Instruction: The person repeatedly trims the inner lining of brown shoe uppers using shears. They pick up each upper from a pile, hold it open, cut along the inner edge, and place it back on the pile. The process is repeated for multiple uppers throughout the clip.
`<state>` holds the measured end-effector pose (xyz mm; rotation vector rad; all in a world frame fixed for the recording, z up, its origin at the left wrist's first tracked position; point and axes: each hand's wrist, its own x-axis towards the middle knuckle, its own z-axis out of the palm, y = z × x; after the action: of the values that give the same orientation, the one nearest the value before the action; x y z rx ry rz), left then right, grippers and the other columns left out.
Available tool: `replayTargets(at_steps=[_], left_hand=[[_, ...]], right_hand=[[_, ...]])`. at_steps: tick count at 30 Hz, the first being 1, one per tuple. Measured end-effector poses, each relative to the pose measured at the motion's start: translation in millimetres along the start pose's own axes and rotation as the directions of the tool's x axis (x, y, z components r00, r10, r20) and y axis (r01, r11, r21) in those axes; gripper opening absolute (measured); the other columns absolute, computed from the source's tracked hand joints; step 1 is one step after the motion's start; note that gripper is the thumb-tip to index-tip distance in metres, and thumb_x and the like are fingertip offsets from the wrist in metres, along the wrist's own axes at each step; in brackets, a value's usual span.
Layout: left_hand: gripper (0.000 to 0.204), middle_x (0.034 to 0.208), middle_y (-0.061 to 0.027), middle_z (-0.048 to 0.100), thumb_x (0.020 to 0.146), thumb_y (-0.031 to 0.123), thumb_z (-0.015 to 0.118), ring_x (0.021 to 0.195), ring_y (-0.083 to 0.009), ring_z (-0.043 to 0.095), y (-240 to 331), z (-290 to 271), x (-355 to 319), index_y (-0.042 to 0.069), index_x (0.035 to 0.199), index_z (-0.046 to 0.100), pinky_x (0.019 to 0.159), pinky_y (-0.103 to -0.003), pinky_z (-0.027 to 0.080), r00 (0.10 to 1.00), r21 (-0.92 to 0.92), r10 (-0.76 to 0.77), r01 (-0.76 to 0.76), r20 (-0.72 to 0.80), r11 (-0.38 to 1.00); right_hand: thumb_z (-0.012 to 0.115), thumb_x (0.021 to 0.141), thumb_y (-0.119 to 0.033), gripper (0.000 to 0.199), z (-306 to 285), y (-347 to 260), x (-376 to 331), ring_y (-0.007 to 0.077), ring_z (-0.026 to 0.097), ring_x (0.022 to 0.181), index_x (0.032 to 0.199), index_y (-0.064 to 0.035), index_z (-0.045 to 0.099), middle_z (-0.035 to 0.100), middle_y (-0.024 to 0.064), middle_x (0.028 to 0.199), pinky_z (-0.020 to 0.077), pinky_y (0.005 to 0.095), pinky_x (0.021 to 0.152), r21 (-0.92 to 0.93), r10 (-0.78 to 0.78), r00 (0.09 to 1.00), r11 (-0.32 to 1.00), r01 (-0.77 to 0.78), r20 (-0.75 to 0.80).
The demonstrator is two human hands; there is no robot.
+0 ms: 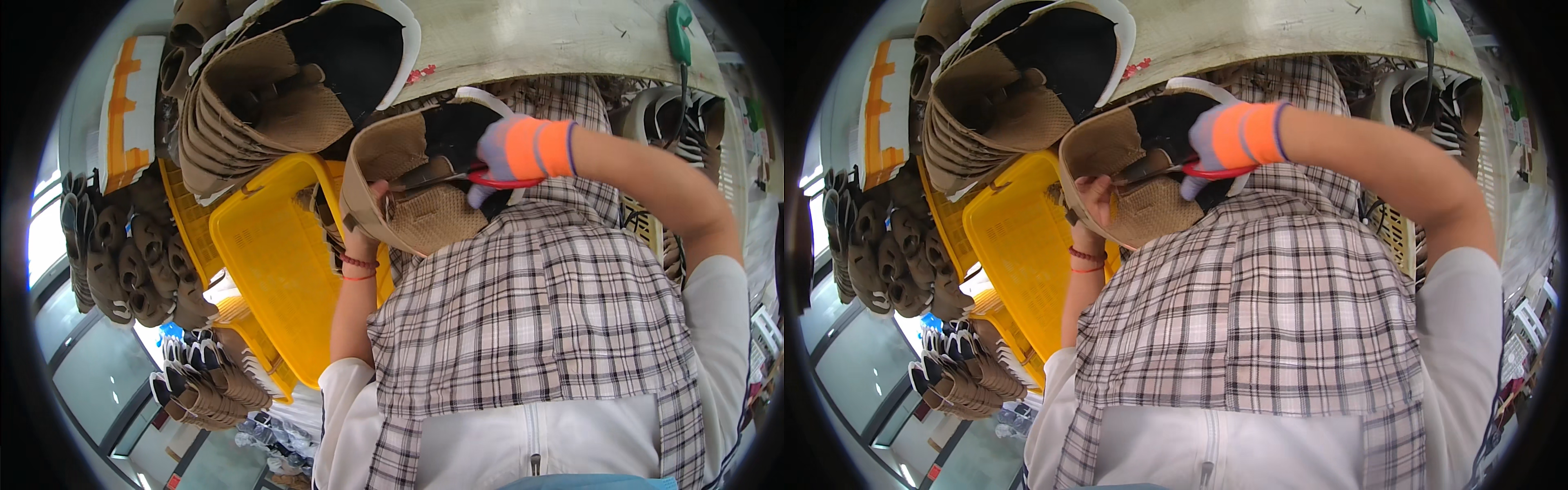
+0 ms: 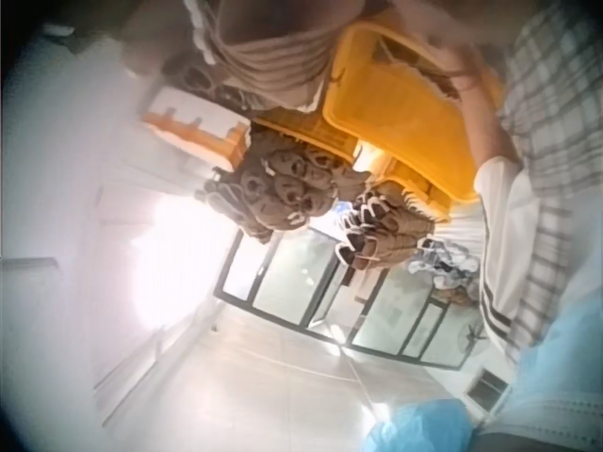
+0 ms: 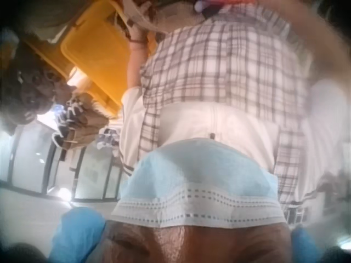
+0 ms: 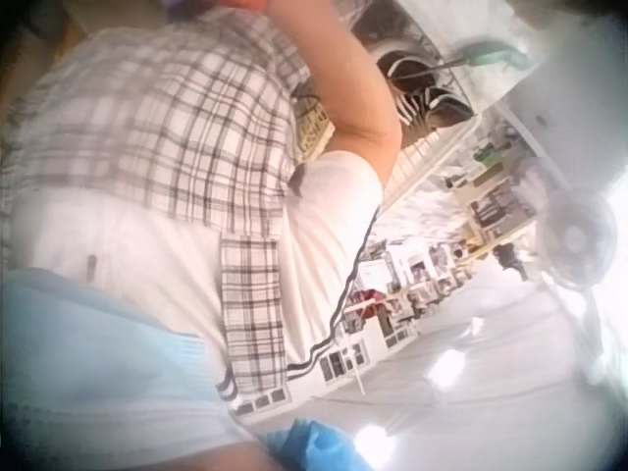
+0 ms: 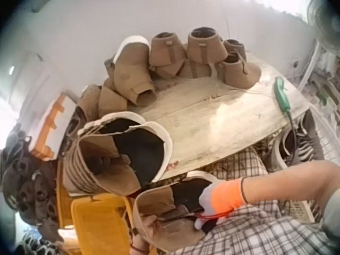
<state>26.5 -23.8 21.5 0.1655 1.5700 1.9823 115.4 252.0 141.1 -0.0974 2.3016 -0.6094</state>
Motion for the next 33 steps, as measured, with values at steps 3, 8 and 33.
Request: replayTargets(at_steps=[3, 8, 33], left_hand=[[0.025, 0.101, -0.0067, 0.062, 0.088, 0.003, 0.061, 0.095, -0.0178, 0.06, -16.5, -19.6, -12.8, 0.0, 0.113, 0.059, 0.082, -0.028, 0.049, 0.998, 0.006, -0.057, 0.057, -0.002, 0.998], [0.028, 0.108, -0.0105, 0.061, 0.089, 0.005, 0.059, 0.092, -0.0187, 0.062, -47.8, -47.0, -25.4, -0.002, 0.116, 0.058, 0.082, -0.028, 0.05, 0.978, 0.31, 0.184, -0.145, -0.099, 0.94], [0.042, 0.134, -0.0075, 0.055, 0.09, 0.048, 0.053, 0.117, -0.0321, 0.053, 245.4, -54.0, 143.7, 0.024, 0.122, 0.064, 0.102, -0.046, 0.035, 0.74, 0.945, 0.636, -0.322, 0.219, 0.049]], right_hand=[[0.06, 0.078, -0.064, 0.06, 26.8, 26.5, -10.8, 0.0351, 0.065, 0.074, 0.087, -0.0053, 0.07, 0.067, 0.0166, 0.074, 0.0503, 0.0435, 0.066, 0.12, 0.06, 0.998, 0.991, -0.059, 0.001], [0.061, 0.078, -0.063, 0.057, 41.3, 38.0, -26.3, 0.0344, 0.065, 0.074, 0.087, -0.0068, 0.069, 0.066, 0.016, 0.073, 0.0491, 0.0434, 0.063, 0.003, 0.101, 0.992, 0.995, -0.101, -0.069], [0.069, 0.081, -0.005, 0.037, -67.6, -101.6, 93.0, 0.0122, 0.061, 0.083, 0.115, 0.0035, 0.055, 0.066, 0.0068, 0.094, 0.0493, 0.0261, 0.073, 0.357, 0.158, 0.326, 0.559, 0.749, -0.932]])
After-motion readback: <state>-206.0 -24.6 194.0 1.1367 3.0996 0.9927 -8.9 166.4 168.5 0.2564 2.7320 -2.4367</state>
